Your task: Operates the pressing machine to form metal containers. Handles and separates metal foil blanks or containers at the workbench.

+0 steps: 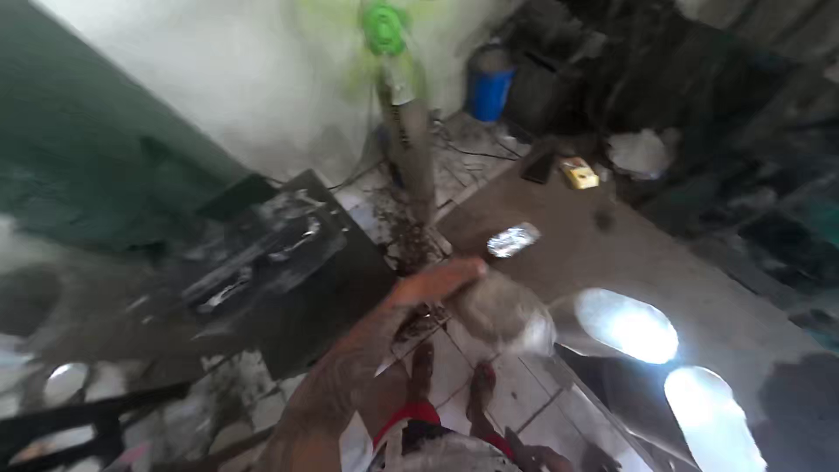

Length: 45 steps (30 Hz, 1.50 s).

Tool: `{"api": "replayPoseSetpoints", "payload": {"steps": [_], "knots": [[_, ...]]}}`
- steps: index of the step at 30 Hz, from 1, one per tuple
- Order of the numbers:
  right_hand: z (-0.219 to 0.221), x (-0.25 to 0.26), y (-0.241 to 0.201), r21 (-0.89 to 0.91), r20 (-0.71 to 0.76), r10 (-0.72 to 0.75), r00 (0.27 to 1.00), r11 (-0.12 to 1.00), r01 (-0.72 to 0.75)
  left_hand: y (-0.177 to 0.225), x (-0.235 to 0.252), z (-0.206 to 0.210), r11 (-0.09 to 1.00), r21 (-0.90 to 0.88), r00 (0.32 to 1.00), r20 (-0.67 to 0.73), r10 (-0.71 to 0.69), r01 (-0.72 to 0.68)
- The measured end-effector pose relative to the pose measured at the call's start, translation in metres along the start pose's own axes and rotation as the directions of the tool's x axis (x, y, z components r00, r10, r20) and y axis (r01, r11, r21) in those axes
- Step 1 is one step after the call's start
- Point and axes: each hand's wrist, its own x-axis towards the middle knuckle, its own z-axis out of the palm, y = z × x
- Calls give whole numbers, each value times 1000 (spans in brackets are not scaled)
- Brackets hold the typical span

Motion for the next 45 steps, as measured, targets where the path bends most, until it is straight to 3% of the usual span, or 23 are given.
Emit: {"api": "replayPoseSetpoints", "payload": {"steps": [2, 4, 6, 7, 9, 11, 13, 15, 17, 20, 22, 24, 26, 28, 31, 33, 35, 36, 38, 40, 42, 44, 45], "knots": [[-12, 13, -24, 91, -73, 3, 997, 996, 4, -5, -9, -60, 969, -243, 962, -272, -30, -38], [-17, 34, -60, 99, -203, -32, 979, 994, 53, -9, 1, -111, 844, -480, 837, -543, -72, -239], [-18, 61, -97, 76, -330, -120, 936, 985, 153, -22, 2, -137, 840, -378, 717, -697, 18, -389], [-17, 78, -115, 59, -366, -168, 915, 977, 203, -37, -6, -140, 899, -249, 680, -729, 71, -361], [-16, 107, -159, 28, -393, -241, 887, 962, 273, -84, -45, -133, 999, 42, 723, -690, 30, -2], [-12, 133, -211, -17, -437, -329, 837, 934, 358, -142, -81, -142, 904, 217, 754, -638, -155, 369], [-3, 157, -266, -110, -456, -464, 760, 876, 469, -180, -121, -164, 837, 258, 775, -570, -272, 483], [9, 190, -315, -345, -375, -706, 600, 707, 617, -177, -164, -172, 880, 328, 877, -447, -176, 344], [23, 229, -354, -590, -101, -885, 454, 421, 689, -168, -205, -175, 869, 430, 954, -265, -140, 247], [48, 299, -399, -659, 388, -876, 286, -46, 751, -213, -244, -191, 760, 601, 969, -135, -207, 246], [63, 338, -425, -652, 564, -757, 331, -162, 741, -238, -260, -196, 736, 627, 967, -140, -214, 254], [81, 354, -447, -688, 604, -656, 453, -142, 711, -205, -277, -186, 756, 601, 966, -142, -216, 257], [113, 341, -457, -696, 600, -581, 550, -40, 717, -154, -302, -155, 825, 555, 988, -154, -29, 111], [160, 326, -468, -649, 607, -579, 545, 35, 760, -113, -321, -116, 932, 359, 981, -157, 115, -52], [219, 301, -507, -609, 637, -477, 606, 171, 775, -85, -324, -76, 994, 48, 995, 0, 101, -101], [213, 303, -516, -602, 710, -389, 587, 97, 792, -93, -321, -61, 993, -36, 992, 55, 116, -114], [171, 297, -512, -576, 798, -260, 543, -66, 815, -100, -321, -47, 997, 16, 988, 139, 72, -75], [138, 281, -520, -559, 823, -167, 543, -70, 826, -101, -319, -44, 996, 70, 981, 191, 46, -60], [53, 242, -547, -560, 816, -67, 573, 148, 815, -108, -310, -42, 996, 43, 953, 297, 63, -79], [-40, 230, -572, -574, 712, -189, 676, 399, 716, -129, -289, -36, 981, -186, 900, 415, 133, -59], [-114, 252, -584, -659, 476, -441, 761, 393, 641, -142, -267, -13, 919, -392, 854, 467, 230, -33], [-155, 245, -582, -730, 241, -465, 852, 491, 475, -136, -245, 13, 887, -449, 831, 449, 327, -107], [-159, 236, -567, -745, 212, -441, 872, 505, 437, -128, -236, 23, 900, -415, 845, 426, 324, -135]]}}
